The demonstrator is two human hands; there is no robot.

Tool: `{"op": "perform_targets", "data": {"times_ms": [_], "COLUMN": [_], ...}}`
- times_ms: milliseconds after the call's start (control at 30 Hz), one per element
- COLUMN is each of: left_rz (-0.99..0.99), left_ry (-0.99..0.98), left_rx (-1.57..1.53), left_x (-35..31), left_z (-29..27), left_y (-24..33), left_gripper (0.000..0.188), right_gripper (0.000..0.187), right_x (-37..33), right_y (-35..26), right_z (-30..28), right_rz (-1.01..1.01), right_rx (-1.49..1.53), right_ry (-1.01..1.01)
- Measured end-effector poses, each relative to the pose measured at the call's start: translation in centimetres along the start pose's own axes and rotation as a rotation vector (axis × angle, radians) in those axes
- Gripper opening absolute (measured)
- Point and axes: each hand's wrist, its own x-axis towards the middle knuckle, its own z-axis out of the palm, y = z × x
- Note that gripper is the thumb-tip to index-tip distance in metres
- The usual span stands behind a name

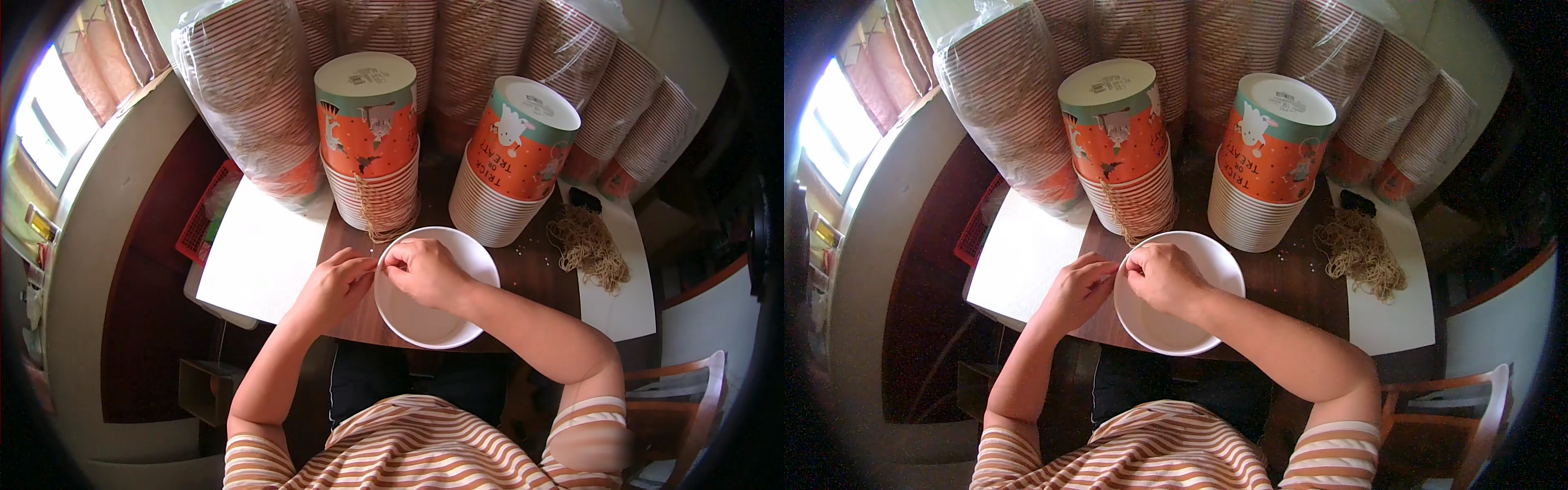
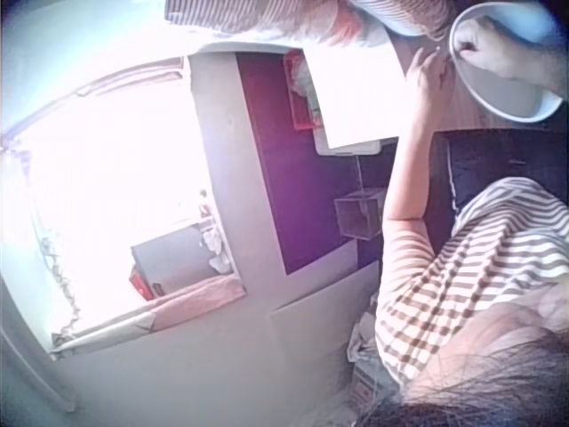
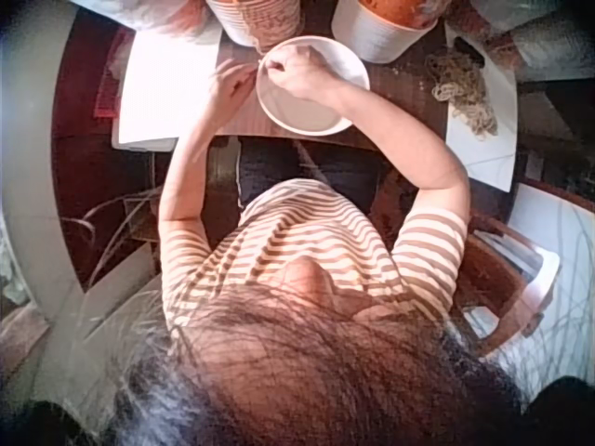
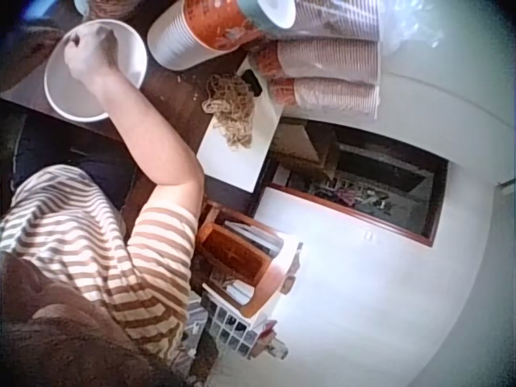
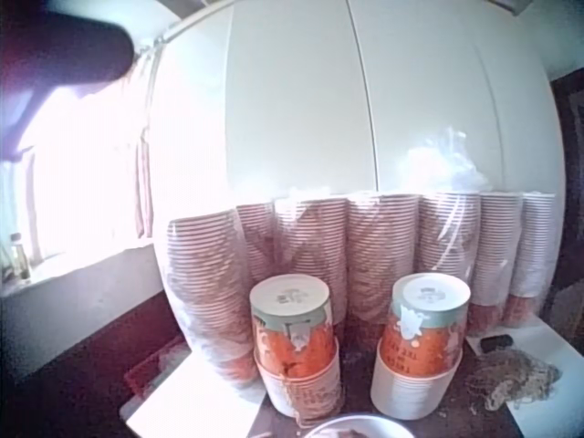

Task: Manually threading and knotting strings through holes in paper buckets to create handles.

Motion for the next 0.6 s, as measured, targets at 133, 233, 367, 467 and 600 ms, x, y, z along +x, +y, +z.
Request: {"op": "perform_targets", "data": {"times_ms": [133, 233, 367, 467, 600], "left_rz": [0.084, 0.060, -0.064, -0.195, -0.391], "left_ry": [0.004, -0.019, -0.053, -0.086, -0.186], "left_rx": [0.016, 0.019, -0.056, -0.308, -0.844], "left_x": [0.4, 0.3, -0.4, -2.4, -4.8], "left_z": [0.3, 0.3, 0.4, 1.0, 1.6], "left_y": [-0.7, -0.5, 0.0, -1.3, 0.1], "left_gripper": [0.017, 0.017, 0.016, 0.010, 0.009], "right_gripper": [0.010, 0.012, 0.026, 0.067, 0.081], "right_x": [0.2, 0.1, -0.7, -2.3, -6.0], "right_y": [-0.5, -0.7, -1.6, -4.1, -5.9], "right_z": [-0.2, -0.4, -1.2, -2.8, -3.3], "right_rz": [0.075, 0.147, 0.322, 0.387, 0.140], "right_rx": [0.011, 0.033, 0.122, 0.057, -0.261], "right_ry": [-0.039, -0.084, -0.195, -0.360, -0.395]}}
